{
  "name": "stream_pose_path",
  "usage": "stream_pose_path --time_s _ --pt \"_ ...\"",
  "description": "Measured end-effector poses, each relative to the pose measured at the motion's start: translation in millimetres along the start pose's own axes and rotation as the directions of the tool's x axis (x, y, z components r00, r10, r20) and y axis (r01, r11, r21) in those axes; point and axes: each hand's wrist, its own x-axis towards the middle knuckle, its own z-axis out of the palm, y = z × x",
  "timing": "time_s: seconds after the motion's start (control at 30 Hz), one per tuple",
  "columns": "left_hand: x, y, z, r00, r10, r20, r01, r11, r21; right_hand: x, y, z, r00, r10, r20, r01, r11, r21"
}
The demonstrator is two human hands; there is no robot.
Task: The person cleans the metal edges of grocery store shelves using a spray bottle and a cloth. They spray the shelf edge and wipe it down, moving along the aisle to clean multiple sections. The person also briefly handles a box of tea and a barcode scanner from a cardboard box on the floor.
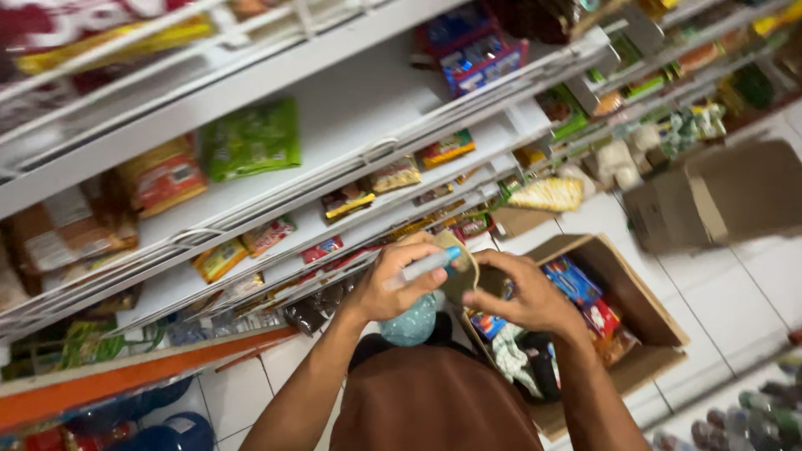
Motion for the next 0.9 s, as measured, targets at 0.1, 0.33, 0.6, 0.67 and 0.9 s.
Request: stream_pose_path --time_s 0.1,0.33,0.6,0.67,0.9 --pt "-11 29 -17 0.989 0.129 -0.071 -0.127 0.991 0.032 29 -10 -12 0.999 -0.005 -0.038 0.001 0.994 -0.108" --pt "-47 63 -48 0.875 0.306 -0.375 -0.183 0.927 0.328 59 -17 -31 0.932 0.099 -0.349 0.062 0.904 0.422" --pt "-21 0 -24 0.951 0.279 -0.133 -0.309 0.837 -0.452 34 15 -23 0.921 0.332 -0.204 -0.011 0.545 0.838" --pt "-20 -19 -6 0.994 0.095 -0.054 -0.11 0.842 -0.528 20 34 -22 0.901 0.376 -0.216 -0.054 0.59 0.806" --pt "14 -47 44 1.0 0.009 0.026 0.005 0.859 -0.513 -39 46 -32 0.824 0.4 -0.401 -0.291 0.907 0.304"
